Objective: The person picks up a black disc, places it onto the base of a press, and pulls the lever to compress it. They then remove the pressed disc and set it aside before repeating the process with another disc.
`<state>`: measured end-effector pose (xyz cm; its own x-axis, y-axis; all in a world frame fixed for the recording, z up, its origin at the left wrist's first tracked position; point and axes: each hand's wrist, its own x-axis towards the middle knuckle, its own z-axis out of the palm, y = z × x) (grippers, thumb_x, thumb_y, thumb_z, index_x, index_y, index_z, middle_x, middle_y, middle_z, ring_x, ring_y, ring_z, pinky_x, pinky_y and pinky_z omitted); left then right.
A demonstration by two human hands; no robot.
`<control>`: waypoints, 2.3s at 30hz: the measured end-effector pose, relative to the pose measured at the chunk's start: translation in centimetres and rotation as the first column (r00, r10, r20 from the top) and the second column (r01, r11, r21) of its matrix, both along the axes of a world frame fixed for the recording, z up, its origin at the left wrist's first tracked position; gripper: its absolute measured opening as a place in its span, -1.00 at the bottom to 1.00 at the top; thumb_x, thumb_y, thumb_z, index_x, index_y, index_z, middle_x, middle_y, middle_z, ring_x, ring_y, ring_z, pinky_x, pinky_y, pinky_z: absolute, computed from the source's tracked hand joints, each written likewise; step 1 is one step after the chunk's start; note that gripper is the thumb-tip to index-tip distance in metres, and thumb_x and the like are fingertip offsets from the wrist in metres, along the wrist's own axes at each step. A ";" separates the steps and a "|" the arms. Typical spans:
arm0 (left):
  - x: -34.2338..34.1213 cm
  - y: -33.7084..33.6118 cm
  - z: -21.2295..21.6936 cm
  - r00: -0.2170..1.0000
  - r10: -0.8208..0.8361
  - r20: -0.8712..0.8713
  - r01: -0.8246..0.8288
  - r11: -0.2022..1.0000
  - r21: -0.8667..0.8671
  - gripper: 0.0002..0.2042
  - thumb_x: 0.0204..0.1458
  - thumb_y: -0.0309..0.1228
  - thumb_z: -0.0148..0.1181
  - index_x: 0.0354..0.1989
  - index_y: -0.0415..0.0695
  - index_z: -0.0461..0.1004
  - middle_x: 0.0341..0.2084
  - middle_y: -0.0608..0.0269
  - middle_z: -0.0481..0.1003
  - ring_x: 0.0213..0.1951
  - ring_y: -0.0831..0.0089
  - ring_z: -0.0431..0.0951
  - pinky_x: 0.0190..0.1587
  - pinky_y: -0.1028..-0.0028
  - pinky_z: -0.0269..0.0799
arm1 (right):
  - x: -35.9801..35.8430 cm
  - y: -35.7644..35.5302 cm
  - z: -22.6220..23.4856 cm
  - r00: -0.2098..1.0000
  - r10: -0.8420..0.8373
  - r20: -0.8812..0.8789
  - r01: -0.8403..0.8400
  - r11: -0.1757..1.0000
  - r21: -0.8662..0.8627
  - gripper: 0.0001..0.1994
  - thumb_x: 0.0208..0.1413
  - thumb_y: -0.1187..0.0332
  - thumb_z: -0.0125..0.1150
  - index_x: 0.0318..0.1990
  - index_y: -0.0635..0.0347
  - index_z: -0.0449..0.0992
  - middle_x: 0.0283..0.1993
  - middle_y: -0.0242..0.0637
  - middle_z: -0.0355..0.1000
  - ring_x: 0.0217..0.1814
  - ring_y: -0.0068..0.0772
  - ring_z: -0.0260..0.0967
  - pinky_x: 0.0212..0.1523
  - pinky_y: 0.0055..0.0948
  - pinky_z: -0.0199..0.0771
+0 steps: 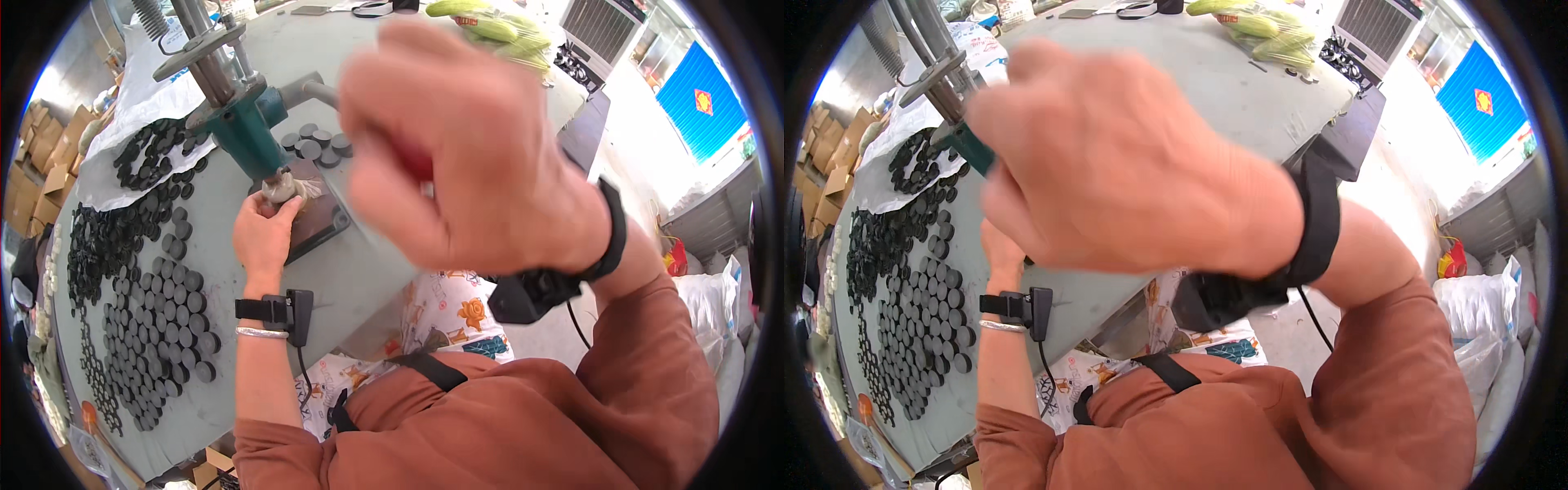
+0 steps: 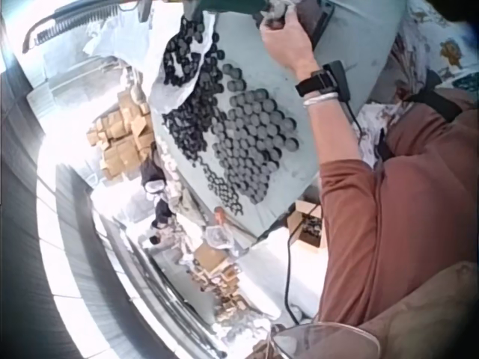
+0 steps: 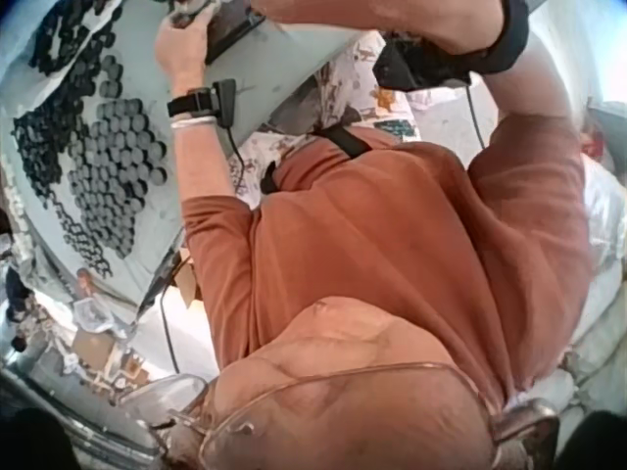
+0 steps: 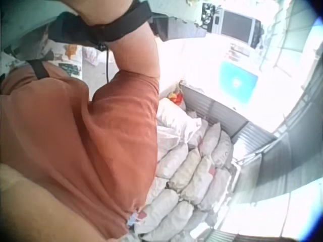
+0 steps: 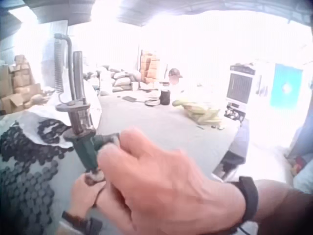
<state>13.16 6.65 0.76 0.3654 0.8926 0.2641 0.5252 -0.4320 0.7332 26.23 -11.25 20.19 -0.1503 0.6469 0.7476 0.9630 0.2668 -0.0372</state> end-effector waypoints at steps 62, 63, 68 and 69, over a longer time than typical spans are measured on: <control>-3.4 -1.2 0.6 0.998 0.068 0.016 -0.070 0.977 0.200 -0.32 -0.11 -0.34 0.35 0.19 -0.37 0.21 -0.03 -0.01 0.48 0.00 0.16 0.50 0.02 0.28 0.39 | -0.6 -2.1 -8.9 0.990 0.075 -0.121 -0.084 0.994 -0.076 -0.79 -0.20 0.50 0.16 -0.37 0.32 0.28 -0.30 -0.11 0.23 -0.45 -0.17 0.30 -0.56 -0.31 0.39; -4.9 -0.9 0.8 0.993 0.104 -0.055 -0.091 0.976 0.198 -0.36 -0.09 -0.33 0.33 0.16 -0.34 0.25 -0.04 -0.02 0.48 -0.01 0.14 0.50 0.01 0.26 0.40 | -0.5 -2.2 -9.8 0.983 0.124 -0.135 -0.127 0.992 -0.008 -0.78 -0.21 0.51 0.16 -0.36 0.31 0.28 -0.29 -0.12 0.25 -0.44 -0.16 0.29 -0.51 -0.29 0.39; -11.8 1.7 1.9 0.814 0.331 -0.477 -0.229 0.938 0.260 -0.56 -0.02 -0.30 0.25 0.04 -0.23 0.42 -0.07 -0.01 0.47 -0.03 0.05 0.47 -0.04 0.20 0.42 | 0.1 -1.9 -11.8 0.961 0.207 -0.186 -0.201 0.978 0.048 -0.80 -0.18 0.54 0.16 -0.35 0.27 0.30 -0.27 -0.17 0.29 -0.41 -0.14 0.27 -0.43 -0.27 0.38; -12.9 2.3 1.7 0.782 0.350 -0.516 -0.228 0.931 0.286 -0.56 -0.01 -0.29 0.24 0.03 -0.23 0.42 -0.07 -0.01 0.46 -0.02 0.04 0.47 -0.04 0.20 0.43 | 0.1 -2.0 -11.7 0.952 0.212 -0.221 -0.207 0.977 0.045 -0.81 -0.16 0.54 0.16 -0.35 0.26 0.30 -0.28 -0.17 0.30 -0.41 -0.14 0.28 -0.43 -0.27 0.37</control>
